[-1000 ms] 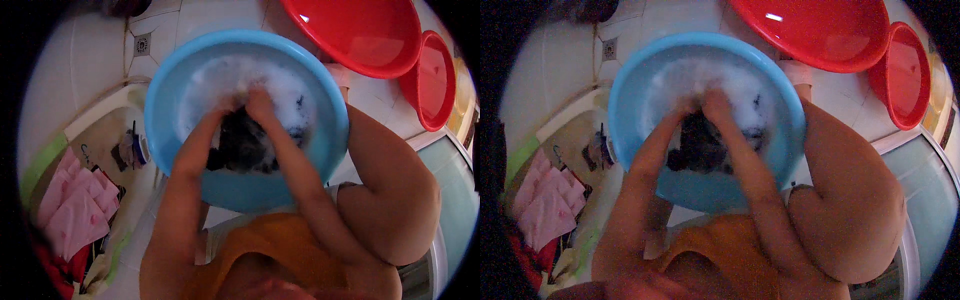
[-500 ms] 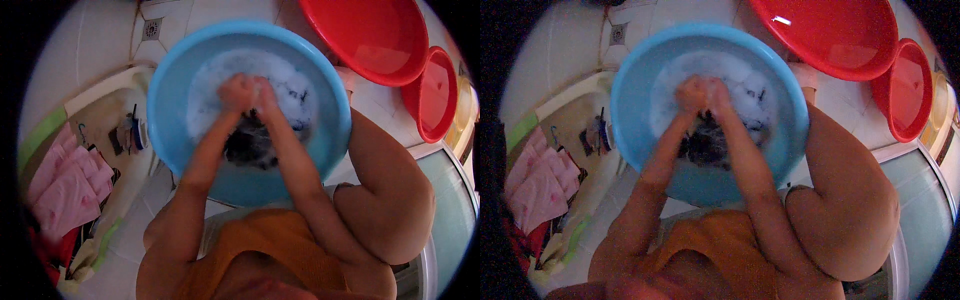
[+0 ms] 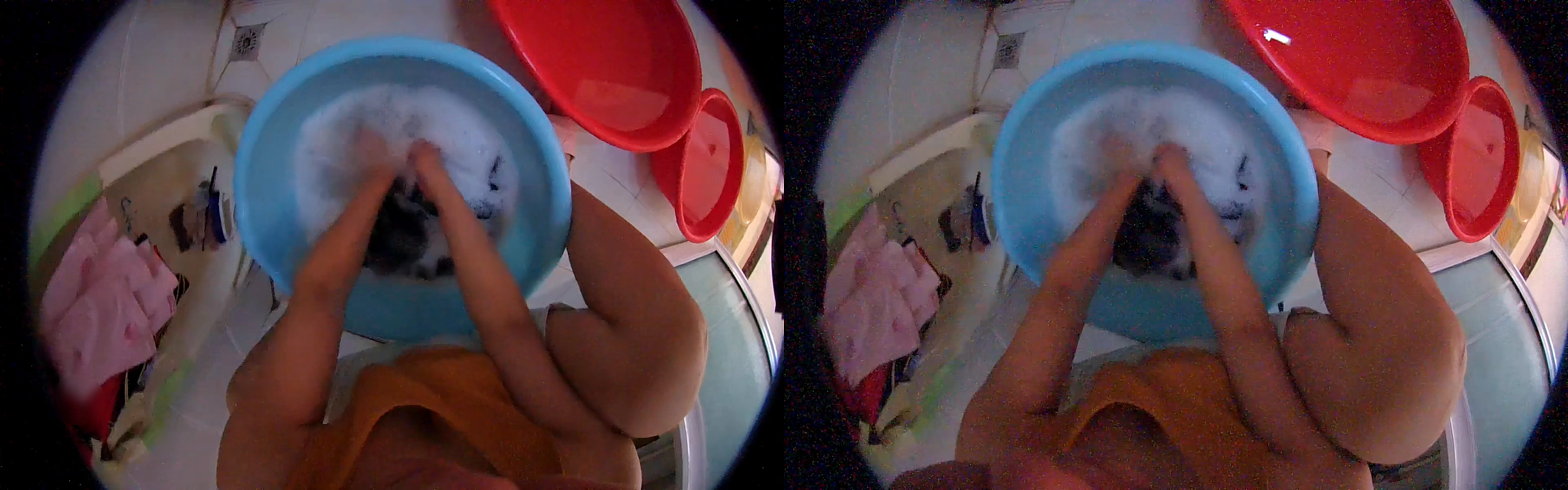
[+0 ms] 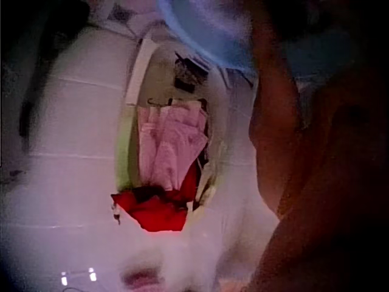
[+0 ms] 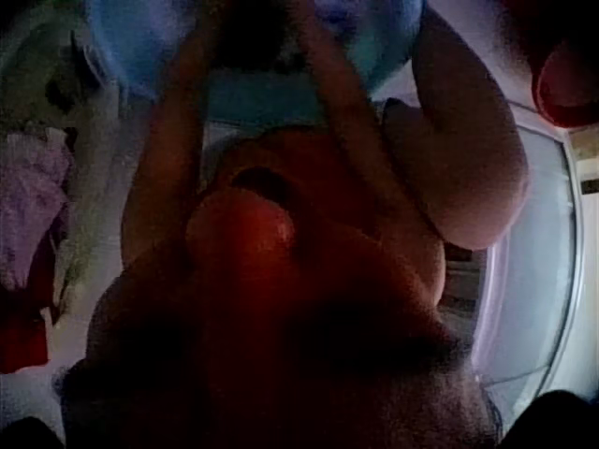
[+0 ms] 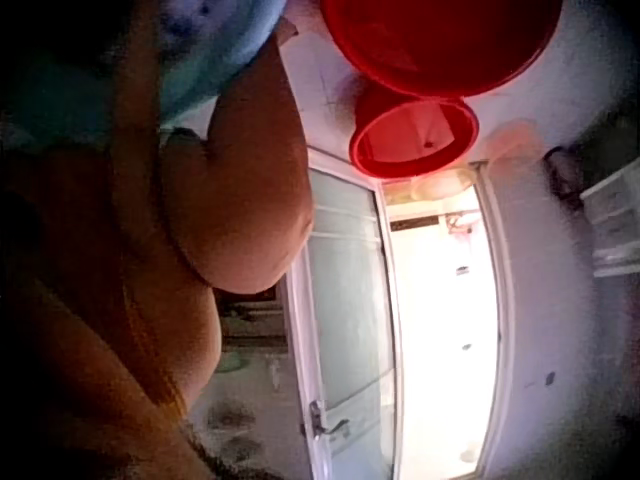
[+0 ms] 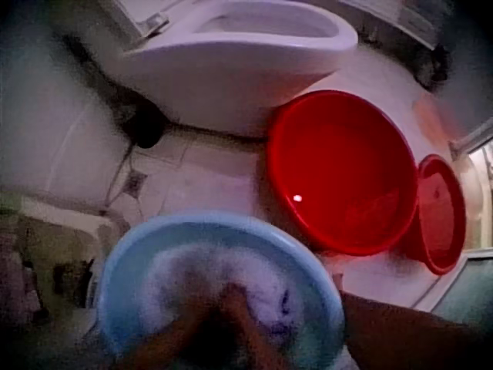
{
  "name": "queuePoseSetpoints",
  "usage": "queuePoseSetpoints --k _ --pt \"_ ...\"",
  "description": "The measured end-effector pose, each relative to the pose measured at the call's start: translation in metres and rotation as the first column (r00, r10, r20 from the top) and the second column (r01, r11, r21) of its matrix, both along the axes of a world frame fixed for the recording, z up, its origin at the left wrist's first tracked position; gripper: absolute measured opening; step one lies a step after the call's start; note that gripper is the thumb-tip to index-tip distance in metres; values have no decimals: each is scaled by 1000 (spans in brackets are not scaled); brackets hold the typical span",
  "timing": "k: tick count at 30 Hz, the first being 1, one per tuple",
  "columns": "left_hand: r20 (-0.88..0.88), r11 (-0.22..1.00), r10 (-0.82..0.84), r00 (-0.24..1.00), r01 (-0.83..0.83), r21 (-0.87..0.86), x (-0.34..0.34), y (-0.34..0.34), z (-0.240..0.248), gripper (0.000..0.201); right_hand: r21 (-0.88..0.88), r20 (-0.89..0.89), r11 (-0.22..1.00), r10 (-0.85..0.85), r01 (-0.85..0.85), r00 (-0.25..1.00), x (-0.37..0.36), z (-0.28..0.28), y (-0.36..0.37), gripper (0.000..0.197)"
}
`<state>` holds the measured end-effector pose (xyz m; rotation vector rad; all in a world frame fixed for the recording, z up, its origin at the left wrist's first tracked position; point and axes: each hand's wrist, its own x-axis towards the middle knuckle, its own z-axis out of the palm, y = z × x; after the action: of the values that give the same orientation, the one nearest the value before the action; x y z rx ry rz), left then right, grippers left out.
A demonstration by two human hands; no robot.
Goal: The person washes clothes by scrubbing and wringing them in a basin of soapy water by hand.
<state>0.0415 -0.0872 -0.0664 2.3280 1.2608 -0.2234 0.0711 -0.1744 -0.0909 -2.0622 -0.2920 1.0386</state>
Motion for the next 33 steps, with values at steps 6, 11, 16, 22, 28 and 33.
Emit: queuePoseSetpoints --k 6,11,16,22,28,33 --pt "441 990 -64 895 113 -86 -18 -102 95 29 -33 -956 634 -245 773 160 2 -14 -20 36" --pt "-168 934 -345 924 355 34 -69 8 68 33 166 -956 783 -22 600 293 -17 81 -8 39" --pt "218 861 -376 901 427 -277 -134 10 43 39 265 -413 949 -48 170 910 7 105 -33 33" --pt "424 815 -181 888 377 -441 -128 -47 123 27 -257 431 868 497 -425 753 22 64 -123 43" --pt "404 830 -477 780 552 -85 -105 -73 179 27 -167 607 682 640 -712 472 -8 140 -108 60" --pt "641 834 -214 737 480 -272 -111 -61 199 25 -13 228 563 806 -826 546 -24 187 -89 35"
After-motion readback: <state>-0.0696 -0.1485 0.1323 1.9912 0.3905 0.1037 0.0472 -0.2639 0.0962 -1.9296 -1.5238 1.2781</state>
